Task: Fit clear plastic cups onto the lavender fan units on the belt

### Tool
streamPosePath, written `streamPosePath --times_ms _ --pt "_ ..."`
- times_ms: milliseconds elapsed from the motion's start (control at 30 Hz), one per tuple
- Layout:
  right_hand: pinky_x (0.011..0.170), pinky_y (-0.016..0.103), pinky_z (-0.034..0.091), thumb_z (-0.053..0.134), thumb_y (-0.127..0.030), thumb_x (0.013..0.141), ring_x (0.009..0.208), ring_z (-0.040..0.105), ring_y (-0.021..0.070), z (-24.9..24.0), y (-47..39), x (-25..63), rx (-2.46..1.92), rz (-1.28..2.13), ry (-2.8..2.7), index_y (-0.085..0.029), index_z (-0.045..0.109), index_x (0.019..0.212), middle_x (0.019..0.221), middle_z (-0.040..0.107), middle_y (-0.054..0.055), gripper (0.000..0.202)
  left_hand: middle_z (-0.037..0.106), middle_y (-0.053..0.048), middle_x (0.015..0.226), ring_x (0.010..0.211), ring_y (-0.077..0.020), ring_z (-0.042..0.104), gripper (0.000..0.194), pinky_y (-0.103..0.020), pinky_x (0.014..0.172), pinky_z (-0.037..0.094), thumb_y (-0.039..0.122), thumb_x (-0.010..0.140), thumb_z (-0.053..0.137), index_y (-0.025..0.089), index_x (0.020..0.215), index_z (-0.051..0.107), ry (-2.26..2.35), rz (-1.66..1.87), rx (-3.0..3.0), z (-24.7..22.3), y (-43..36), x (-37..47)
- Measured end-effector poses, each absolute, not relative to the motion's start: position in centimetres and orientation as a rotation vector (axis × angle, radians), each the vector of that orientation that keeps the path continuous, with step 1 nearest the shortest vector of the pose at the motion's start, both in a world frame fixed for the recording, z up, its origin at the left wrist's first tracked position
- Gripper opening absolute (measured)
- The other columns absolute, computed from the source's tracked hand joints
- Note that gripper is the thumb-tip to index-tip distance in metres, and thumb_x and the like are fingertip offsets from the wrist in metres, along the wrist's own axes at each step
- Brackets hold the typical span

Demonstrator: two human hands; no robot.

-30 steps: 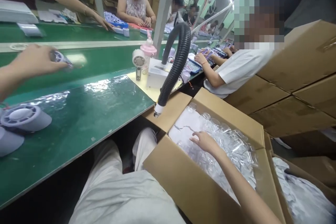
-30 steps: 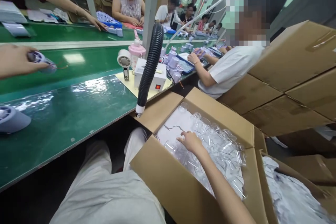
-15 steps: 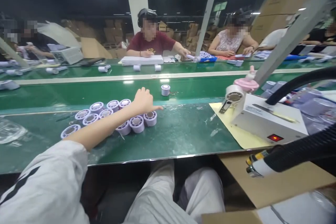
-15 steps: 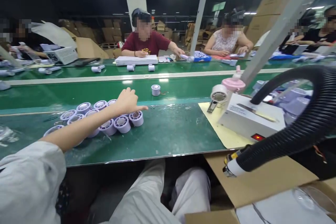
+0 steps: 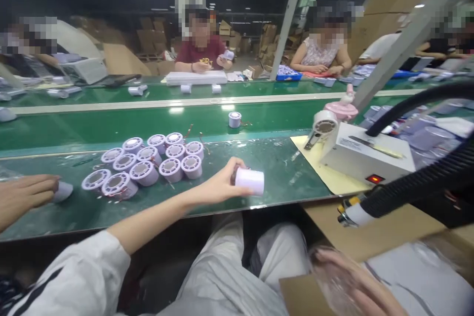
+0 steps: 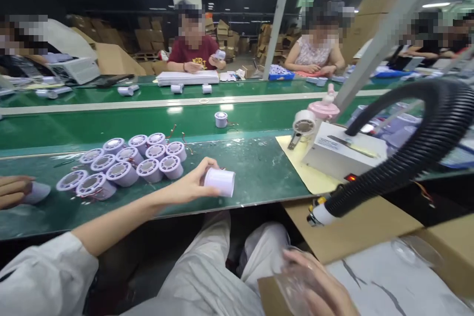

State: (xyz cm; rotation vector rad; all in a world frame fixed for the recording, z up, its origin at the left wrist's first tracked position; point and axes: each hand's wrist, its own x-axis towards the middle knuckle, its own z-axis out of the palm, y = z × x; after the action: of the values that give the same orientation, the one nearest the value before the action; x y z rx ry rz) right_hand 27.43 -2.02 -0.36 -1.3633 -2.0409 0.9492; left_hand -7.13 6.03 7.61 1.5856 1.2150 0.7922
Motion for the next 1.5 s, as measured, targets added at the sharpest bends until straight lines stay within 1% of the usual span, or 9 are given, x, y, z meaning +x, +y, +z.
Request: streamPosePath --times_ms 200,367,533,733,1000,1100,1233,1400,1500 --pt "0.099 0.043 0.05 0.049 -0.032 0.094 0.126 0.05 0.0289 2.5 -3.0 22.4 -1.268 0.637 -2.274 -0.035 0.041 0.144 0.139 0.045 0.009 0.051 0.057 -0.005 0.086 0.069 -0.0151 0.056 0.037 -0.025 0.056 0.042 0.053 0.078 0.054 0.019 0.089 0.048 0.774 0.77 0.639 2.4 2.9 -1.7" --pt "0.094 0.049 0.051 0.053 -0.026 0.09 0.122 0.049 0.0323 4.2 -2.1 20.5 -1.402 0.407 -2.359 -0.029 0.047 0.141 0.144 0.041 0.012 0.051 0.061 -0.004 0.099 0.083 -0.0151 0.057 0.034 -0.026 0.073 0.044 0.039 0.076 0.069 0.019 0.098 0.053 0.633 0.554 1.203 1.8 2.0 -1.4" --pt "0.088 0.047 0.054 0.061 -0.019 0.086 0.116 0.054 0.0314 5.0 -1.7 20.0 -1.431 0.709 -2.493 -0.024 0.066 0.116 0.144 0.042 0.011 0.031 0.061 -0.005 0.111 0.1 -0.0207 0.056 0.036 -0.032 0.09 0.042 0.023 0.08 0.064 0.023 0.116 0.057 0.654 0.326 1.957 3.3 2.2 -2.4" --pt "0.096 0.039 0.05 0.072 -0.016 0.079 0.115 0.055 0.0242 4.5 -1.4 20.4 -1.35 0.986 -2.258 -0.023 0.069 0.093 0.129 0.05 0.006 0.016 0.061 -0.006 0.107 0.094 -0.0209 0.057 0.043 -0.031 0.083 0.045 0.025 0.079 0.065 0.024 0.121 0.056 0.682 0.312 2.058 3.4 1.3 -2.3" --pt "0.094 0.047 0.05 0.068 -0.004 0.078 0.12 0.05 0.032 4.2 -2.1 20.3 -1.358 0.645 -2.415 -0.02 0.07 0.094 0.135 0.046 0.012 0.023 0.062 -0.005 0.112 0.1 -0.0218 0.057 0.044 -0.033 0.087 0.045 0.025 0.078 0.067 0.024 0.12 0.054 0.69 0.326 2.08 3.7 1.0 -2.7" --pt "0.1 0.047 0.047 0.066 -0.011 0.085 0.126 0.046 0.0313 4.2 -2.4 20.5 -1.309 0.763 -2.339 -0.023 0.069 0.107 0.142 0.041 0.011 0.026 0.059 -0.005 0.115 0.103 -0.021 0.056 0.042 -0.032 0.089 0.045 0.024 0.078 0.067 0.022 0.117 0.052 0.685 0.392 2.076 3.7 1.0 -2.9" --pt "0.099 0.038 0.049 0.055 -0.023 0.095 0.121 0.052 0.0246 4.0 -2.7 20.5 -1.234 0.957 -2.222 -0.022 0.07 0.089 0.132 0.048 0.008 0.016 0.057 -0.005 0.112 0.099 -0.0201 0.057 0.039 -0.03 0.084 0.046 0.022 0.077 0.066 0.022 0.113 0.051 0.799 0.405 2.075 3.7 0.8 -2.9" --pt "0.087 0.044 0.054 0.06 -0.031 0.092 0.112 0.055 0.0309 3.4 -2.8 20.1 -1.268 0.465 -2.391 -0.02 0.066 0.114 0.138 0.043 0.016 0.025 0.058 -0.005 0.11 0.096 -0.0208 0.058 0.041 -0.031 0.08 0.046 0.03 0.079 0.067 0.023 0.115 0.05 0.888 0.356 2.095 3.8 0.7 -2.8" --pt "0.085 0.046 0.054 0.056 -0.033 0.094 0.107 0.056 0.0319 3.3 -2.7 20.3 -1.222 0.236 -2.461 -0.018 0.066 0.115 0.136 0.045 0.018 0.027 0.059 -0.005 0.11 0.097 -0.0211 0.059 0.039 -0.032 0.082 0.045 0.026 0.079 0.066 0.023 0.114 0.049 0.829 0.343 2.105 3.8 0.9 -2.8"
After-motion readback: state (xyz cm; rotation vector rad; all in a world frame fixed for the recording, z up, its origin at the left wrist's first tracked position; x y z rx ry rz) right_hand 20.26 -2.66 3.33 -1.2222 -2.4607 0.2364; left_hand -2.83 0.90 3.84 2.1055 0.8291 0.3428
